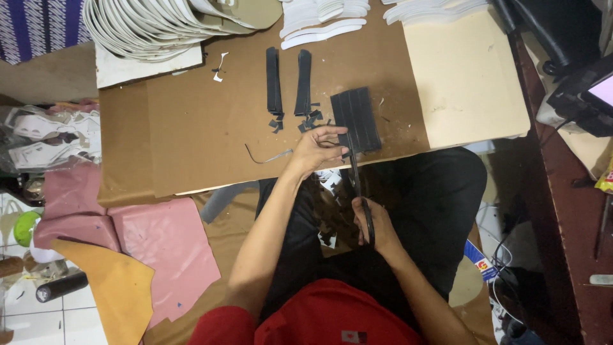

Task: Trimming the edges of black material strips using large scissors on a workbench in a leather workshop.

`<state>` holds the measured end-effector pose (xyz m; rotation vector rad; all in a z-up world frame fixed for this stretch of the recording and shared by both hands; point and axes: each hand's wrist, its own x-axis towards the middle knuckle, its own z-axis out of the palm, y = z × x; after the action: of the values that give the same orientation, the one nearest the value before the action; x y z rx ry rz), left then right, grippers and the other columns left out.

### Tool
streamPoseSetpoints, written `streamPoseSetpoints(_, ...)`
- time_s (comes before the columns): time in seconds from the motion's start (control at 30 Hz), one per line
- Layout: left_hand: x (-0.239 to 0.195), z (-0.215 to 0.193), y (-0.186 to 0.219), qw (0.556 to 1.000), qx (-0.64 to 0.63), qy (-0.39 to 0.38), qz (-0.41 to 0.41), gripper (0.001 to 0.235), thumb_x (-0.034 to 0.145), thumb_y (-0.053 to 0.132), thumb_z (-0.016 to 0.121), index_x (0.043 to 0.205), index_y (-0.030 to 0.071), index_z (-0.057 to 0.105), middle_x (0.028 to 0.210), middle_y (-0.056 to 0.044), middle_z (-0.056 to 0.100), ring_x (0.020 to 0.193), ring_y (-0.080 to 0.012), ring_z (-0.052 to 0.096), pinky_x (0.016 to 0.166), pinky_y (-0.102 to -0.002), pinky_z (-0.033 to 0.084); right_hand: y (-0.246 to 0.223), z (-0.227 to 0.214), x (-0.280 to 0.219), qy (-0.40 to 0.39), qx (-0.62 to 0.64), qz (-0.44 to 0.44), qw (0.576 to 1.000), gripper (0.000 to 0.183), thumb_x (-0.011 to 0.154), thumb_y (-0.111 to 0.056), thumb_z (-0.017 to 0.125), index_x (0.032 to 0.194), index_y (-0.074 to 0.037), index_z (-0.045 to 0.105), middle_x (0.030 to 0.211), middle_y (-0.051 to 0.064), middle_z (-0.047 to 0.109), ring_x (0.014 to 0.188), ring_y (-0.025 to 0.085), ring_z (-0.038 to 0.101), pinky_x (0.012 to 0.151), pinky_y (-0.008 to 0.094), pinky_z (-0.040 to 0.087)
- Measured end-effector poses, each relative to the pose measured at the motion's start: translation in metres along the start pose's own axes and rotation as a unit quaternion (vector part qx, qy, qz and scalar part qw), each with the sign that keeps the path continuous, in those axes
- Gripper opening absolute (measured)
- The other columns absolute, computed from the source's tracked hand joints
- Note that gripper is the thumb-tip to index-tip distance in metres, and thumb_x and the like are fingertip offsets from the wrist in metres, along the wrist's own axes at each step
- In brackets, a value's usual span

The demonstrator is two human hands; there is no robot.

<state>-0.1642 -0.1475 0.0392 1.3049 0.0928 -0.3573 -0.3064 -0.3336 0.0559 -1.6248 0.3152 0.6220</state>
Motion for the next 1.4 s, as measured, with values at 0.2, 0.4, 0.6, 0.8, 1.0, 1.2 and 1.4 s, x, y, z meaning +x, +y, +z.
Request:
streamPoseSetpoints(0.2, 0.01, -0.012, -0.007, 1.0, 0.007, 0.002, 0.006, 0.066, 0.07, -0.01, 0.089, 0.131, 0.004, 0.067, 0.117, -0.017, 0.071, 0.086, -0.0175, 0.073, 0.072, -0.037, 0.07, -0.002, 0.0, -0.001, 0.012, -0.022, 0.003, 1.0, 0.068, 0.098, -0.069, 0.051, 0.074, -0.006, 0.056, 0.049, 0.009, 0.052, 0.034, 0.024, 0.06, 0.035, 0.031, 0.049)
streamPoseSetpoints(0.4, 0.006, -0.003, -0.005, 1.0, -0.001, 0.025, 0.007, 0.065, 0.07, -0.01, 0.088, 0.13, 0.004, 0.068, 0.117, -0.015, 0.07, 0.082, -0.0134, 0.071, 0.071, -0.036, 0.07, 0.003, -0.003, 0.004, -0.009, -0.016, -0.008, 1.0, 0.067, 0.097, -0.069, 0.05, 0.076, -0.005, 0.057, 0.055, 0.012, 0.057, 0.037, 0.027, 0.063, 0.037, 0.035, 0.052)
streamPoseSetpoints(0.6, -0.008, 0.007, 0.001, 0.999, -0.025, 0.027, 0.01, 0.065, 0.07, -0.009, 0.089, 0.13, 0.005, 0.068, 0.118, -0.015, 0.07, 0.081, -0.0109, 0.07, 0.072, -0.035, 0.07, -0.005, -0.001, 0.007, -0.002, 0.0, -0.016, 1.0, 0.067, 0.099, -0.069, 0.045, 0.078, -0.007, 0.057, 0.057, 0.01, 0.057, 0.042, 0.025, 0.064, 0.04, 0.035, 0.054)
streamPoseSetpoints(0.8, -0.008, 0.005, 0.002, 1.0, -0.013, 0.025, 0.006, 0.064, 0.072, -0.007, 0.088, 0.132, 0.004, 0.067, 0.122, -0.016, 0.07, 0.078, -0.0083, 0.07, 0.071, -0.03, 0.07, -0.001, 0.0, 0.011, 0.007, -0.013, -0.021, 1.0, 0.071, 0.099, -0.071, 0.045, 0.071, -0.007, 0.055, 0.052, 0.009, 0.055, 0.036, 0.025, 0.061, 0.036, 0.033, 0.051)
streamPoseSetpoints(1.0, -0.005, 0.003, -0.001, 0.999, -0.03, 0.025, 0.004, 0.067, 0.07, -0.01, 0.088, 0.132, 0.004, 0.066, 0.123, -0.018, 0.07, 0.078, -0.0097, 0.071, 0.072, -0.033, 0.07, -0.014, 0.002, 0.002, 0.023, -0.01, -0.006, 1.0, 0.067, 0.101, -0.063, 0.051, 0.069, -0.005, 0.055, 0.05, 0.011, 0.053, 0.034, 0.025, 0.058, 0.033, 0.033, 0.049)
streamPoseSetpoints(1.2, 0.002, -0.004, 0.005, 0.999, 0.011, 0.023, 0.033, 0.073, 0.071, -0.002, 0.091, 0.138, 0.005, 0.062, 0.126, -0.021, 0.069, 0.08, -0.01, 0.07, 0.071, -0.03, 0.069, -0.01, 0.002, 0.003, 0.017, -0.01, -0.002, 1.0, 0.064, 0.101, -0.062, 0.053, 0.069, -0.006, 0.056, 0.049, 0.011, 0.053, 0.033, 0.025, 0.059, 0.034, 0.033, 0.049)
streamPoseSetpoints(1.4, 0.01, 0.002, -0.009, 0.997, 0.02, 0.052, 0.049, 0.068, 0.072, -0.001, 0.091, 0.134, 0.009, 0.067, 0.124, -0.014, 0.07, 0.081, -0.006, 0.067, 0.072, -0.026, 0.067, -0.005, 0.002, 0.019, 0.01, -0.023, -0.026, 0.999, 0.066, 0.102, -0.066, 0.045, 0.072, -0.007, 0.055, 0.05, 0.011, 0.057, 0.036, 0.024, 0.062, 0.036, 0.032, 0.052)
